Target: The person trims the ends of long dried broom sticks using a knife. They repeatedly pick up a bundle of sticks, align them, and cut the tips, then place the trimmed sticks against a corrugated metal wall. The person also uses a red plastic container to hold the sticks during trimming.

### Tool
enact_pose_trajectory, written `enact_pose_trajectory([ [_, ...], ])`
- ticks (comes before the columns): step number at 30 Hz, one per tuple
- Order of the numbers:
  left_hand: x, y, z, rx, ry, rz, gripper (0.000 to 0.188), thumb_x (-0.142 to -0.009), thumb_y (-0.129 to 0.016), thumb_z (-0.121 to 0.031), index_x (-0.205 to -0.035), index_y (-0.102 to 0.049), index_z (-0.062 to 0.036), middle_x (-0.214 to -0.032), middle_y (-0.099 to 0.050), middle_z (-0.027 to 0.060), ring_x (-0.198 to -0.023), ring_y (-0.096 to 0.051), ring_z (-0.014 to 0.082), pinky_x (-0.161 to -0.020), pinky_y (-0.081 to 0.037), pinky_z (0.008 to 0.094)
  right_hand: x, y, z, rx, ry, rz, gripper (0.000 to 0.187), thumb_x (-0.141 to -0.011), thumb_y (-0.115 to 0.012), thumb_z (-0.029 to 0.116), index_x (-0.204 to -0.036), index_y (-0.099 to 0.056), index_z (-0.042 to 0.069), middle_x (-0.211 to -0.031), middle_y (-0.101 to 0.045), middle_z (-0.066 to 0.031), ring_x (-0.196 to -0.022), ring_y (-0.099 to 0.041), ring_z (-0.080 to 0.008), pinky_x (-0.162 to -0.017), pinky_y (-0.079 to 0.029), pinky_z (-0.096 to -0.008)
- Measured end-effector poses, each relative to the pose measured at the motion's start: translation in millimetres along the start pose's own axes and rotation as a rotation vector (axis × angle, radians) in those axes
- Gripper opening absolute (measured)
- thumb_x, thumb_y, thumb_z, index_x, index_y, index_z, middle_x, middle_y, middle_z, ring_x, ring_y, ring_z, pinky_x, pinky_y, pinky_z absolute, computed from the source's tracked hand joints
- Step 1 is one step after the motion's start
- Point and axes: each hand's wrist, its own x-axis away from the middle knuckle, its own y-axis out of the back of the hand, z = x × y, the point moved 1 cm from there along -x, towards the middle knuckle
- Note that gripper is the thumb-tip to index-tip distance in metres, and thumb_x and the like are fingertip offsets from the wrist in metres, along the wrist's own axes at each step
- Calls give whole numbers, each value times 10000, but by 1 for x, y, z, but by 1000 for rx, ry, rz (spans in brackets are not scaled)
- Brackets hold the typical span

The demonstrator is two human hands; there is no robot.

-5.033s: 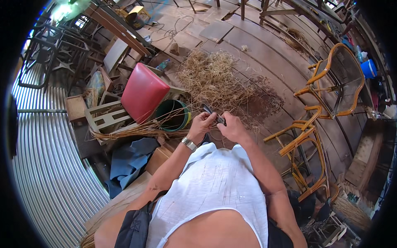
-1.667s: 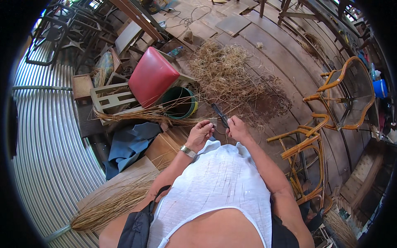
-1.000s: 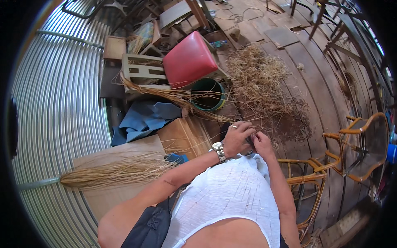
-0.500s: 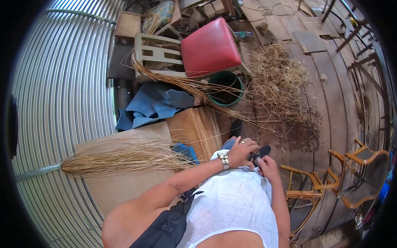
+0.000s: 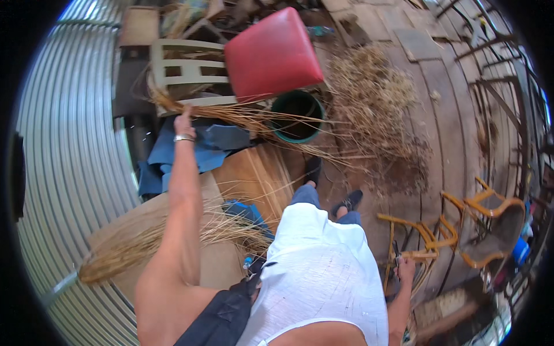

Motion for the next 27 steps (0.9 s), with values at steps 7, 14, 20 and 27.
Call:
enact_pose_trajectory([
  [7, -61, -36, 41, 159, 214, 33, 669, -624, -858, -482, -1110, -583, -113, -1130, -619, 85, -1087, -544, 222, -978, -318, 517, 71, -45, 69, -130, 60, -3, 257, -905, -567, 227, -766, -561, 11, -535, -555, -58, -414, -508, -118, -383, -376, -272],
  [14, -15, -68, 114, 426, 293, 419, 199, -859, -681, -349, -864, -619, -160, -949, -651, 14, -1014, -586, 186, -979, -337, 475, 110, -88, 136, -131, 212, 91, 239, -890, -603, 207, -797, -574, -12, -575, -588, -60, -450, -536, -109, -434, -417, -267],
  [20, 115, -92, 172, 326, 449, 394, 166, -844, -659, -222, -808, -654, -61, -924, -679, 90, -889, -635, 226, -905, -477, 368, 105, -95, 144, -87, 254, 142, 229, -908, -593, 217, -805, -570, 14, -598, -587, -47, -452, -500, -89, -437, -396, -256],
  [27, 241, -130, 92, 847, 540, 566, 220, -935, -574, -293, -807, -576, -113, -696, -591, 44, -771, -620, 245, -938, -475, 499, 81, -161, 222, 63, 731, 265, 271, -857, -631, 272, -846, -604, 2, -673, -637, -164, -631, -623, -337, -598, -485, -384],
])
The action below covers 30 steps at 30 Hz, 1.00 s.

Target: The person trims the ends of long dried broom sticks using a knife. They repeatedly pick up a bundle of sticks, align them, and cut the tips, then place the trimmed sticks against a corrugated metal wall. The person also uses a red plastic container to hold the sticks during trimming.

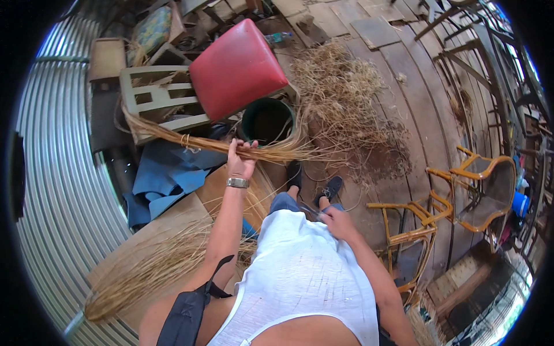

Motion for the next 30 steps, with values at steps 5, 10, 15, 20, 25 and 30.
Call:
enact_pose_trajectory([
  [5, 77, -96, -61, -27, -55, 120, 272, -978, -492, -364, -855, -538, -126, -622, -489, 22, -656, -550, 197, -875, -479, 549, -93, -44, 73, -327, 111, 139, 260, -896, -590, 271, -782, -572, 38, -631, -612, -88, -578, -601, -203, -567, -473, -370],
  [10, 117, -97, -117, -43, -155, 132, 265, -993, -464, -350, -861, -514, -125, -579, -413, -27, -523, -436, 114, -632, -435, 349, -167, -36, 76, -1444, 49, 8, 137, -975, -474, 222, -951, -550, 111, -753, -590, -30, -623, -570, -121, -489, -437, -283],
  [15, 70, -49, -232, 39, -531, -107, 221, -979, -422, -242, -812, -472, -106, -522, -323, -39, -427, -326, 100, -458, -359, 288, -172, 73, 65, -1137, 113, -517, 75, -970, -493, 203, -956, -512, 132, -714, -547, -23, -494, -483, -116, -413, -384, -248],
  [20, 10, 1, -364, 84, -712, -82, 378, -1005, -331, -308, -700, -413, -100, -490, -275, -24, -421, -306, 125, -459, -374, 302, -115, 165, 33, -1124, 97, -640, 107, -969, -511, 229, -911, -467, 148, -666, -529, -25, -455, -458, -93, -371, -351, -235],
  [25, -30, -27, -485, 190, -725, 88, 375, -949, -337, -244, -600, -377, -112, -540, -417, 60, -519, -466, 212, -563, -461, 350, -77, 172, 50, -860, 68, -535, 187, -985, -487, 273, -901, -470, 108, -615, -529, -36, -434, -454, -99, -370, -342, -244],
  [30, -97, 9, -458, -148, -456, -397, 297, -955, -414, -276, -995, -559, -20, -934, -596, 145, -801, -541, 333, -829, -390, 648, -52, 135, 7, -879, -23, -453, 238, -977, -507, 321, -868, -458, 115, -616, -527, -32, -428, -450, -89, -358, -339, -224],
])
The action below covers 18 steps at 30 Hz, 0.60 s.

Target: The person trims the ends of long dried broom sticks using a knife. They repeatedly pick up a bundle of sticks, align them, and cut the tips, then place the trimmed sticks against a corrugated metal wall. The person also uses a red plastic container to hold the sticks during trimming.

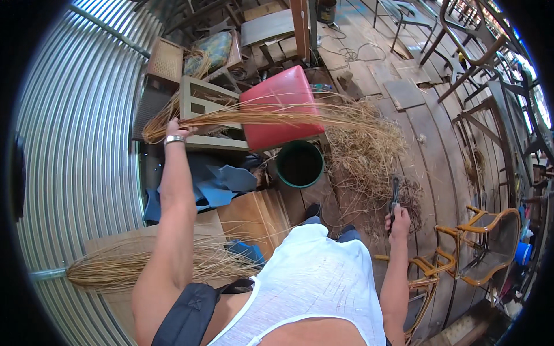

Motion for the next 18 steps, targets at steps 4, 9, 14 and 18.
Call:
enact_pose_trajectory([
  [4, 57, -26, 94, 102, 260, 41, 428, -1015, -289, -393, -1155, -487, -40, -1072, -572, 127, -1191, -487, 407, -974, -368, 640, 28, 50, -65, 42, -114, -175, 262, -969, -519, 353, -861, -447, 126, -623, -532, -31, -423, -453, -90, -353, -349, -224],
  [9, 93, -22, 160, 264, 179, 101, 535, -949, -424, -547, -988, -538, -26, -941, -616, 132, -956, -598, 340, -923, -465, 549, 52, 84, -108, 156, -148, -259, 280, -969, -516, 332, -817, -458, 103, -603, -543, -51, -411, -457, -99, -333, -340, -233],
  [14, 179, -47, 217, 93, 234, 419, 512, -743, -670, -637, -993, -574, -201, -1030, -621, 72, -915, -567, 301, -753, -445, 437, 53, 73, -122, 271, -187, -199, 260, -955, -531, 293, -820, -490, 74, -580, -543, -53, -397, -453, -97, -336, -334, -243],
  [18, 183, -56, 233, 412, 24, 467, 838, -650, -684, -708, -1236, -496, -139, -1267, -552, 165, -1178, -518, 379, -975, -402, 592, 40, 44, -105, 437, -61, -50, 246, -935, -556, 266, -816, -528, 52, -574, -560, -47, -399, -468, -86, -359, -353, -250],
])
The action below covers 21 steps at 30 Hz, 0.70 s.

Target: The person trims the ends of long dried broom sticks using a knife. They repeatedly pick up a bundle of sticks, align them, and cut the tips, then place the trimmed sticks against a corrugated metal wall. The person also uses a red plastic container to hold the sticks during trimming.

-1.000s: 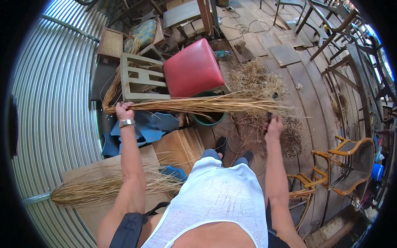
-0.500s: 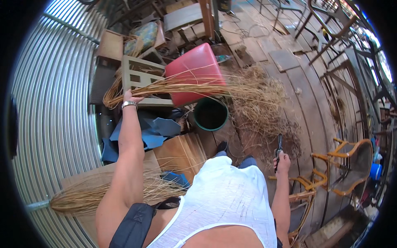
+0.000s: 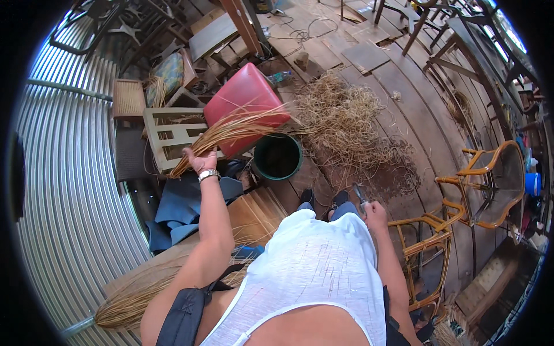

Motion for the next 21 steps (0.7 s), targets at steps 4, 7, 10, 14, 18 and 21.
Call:
enact_pose_trajectory([
  [4, 35, -49, 33, 101, 91, -15, 999, -674, -638, -744, -1384, -373, -94, -1422, -419, 126, -1261, -430, 325, -1053, -325, 556, 9, -12, 42, 24, 68, 42, 248, -909, -581, 243, -789, -578, 25, -581, -609, -48, -444, -533, -90, -439, -416, -265],
  [7, 13, -51, 57, -336, 182, 169, 736, -807, -589, -625, -1288, -488, -78, -1339, -513, 109, -1255, -437, 336, -1066, -328, 539, 4, -15, 52, 54, 111, 91, 255, -908, -583, 255, -796, -573, 26, -580, -609, -48, -472, -549, -96, -456, -430, -282],
  [10, 17, -90, 60, -170, 265, 337, 439, -932, -535, -429, -1177, -590, -69, -1212, -619, 119, -1156, -541, 329, -1063, -333, 542, 7, -4, 60, 75, 120, 108, 260, -912, -576, 263, -797, -571, 30, -595, -607, -52, -496, -562, -103, -471, -438, -281],
  [14, 11, -94, 26, 22, 184, 272, 417, -962, -482, -392, -1196, -572, -58, -1238, -602, 144, -1175, -537, 354, -991, -397, 592, -4, -4, 57, 54, 129, 148, 264, -912, -576, 269, -793, -569, 34, -609, -604, -51, -518, -569, -99, -480, -441, -274],
  [18, 24, -108, -16, 186, 176, 305, 544, -1010, -262, -423, -1208, -543, -1, -1245, -575, 225, -1200, -512, 393, -1010, -372, 621, -10, 2, 63, 29, 136, 158, 260, -909, -581, 266, -792, -565, 34, -611, -601, -44, -519, -569, -93, -482, -442, -268],
  [21, 21, -95, -48, 153, 123, 362, 592, -1014, -207, -427, -1221, -531, 23, -1222, -579, 245, -1177, -526, 404, -991, -402, 609, -16, 11, 66, 36, 125, 173, 251, -906, -586, 255, -791, -562, 33, -616, -601, -42, -517, -570, -96, -482, -444, -268],
])
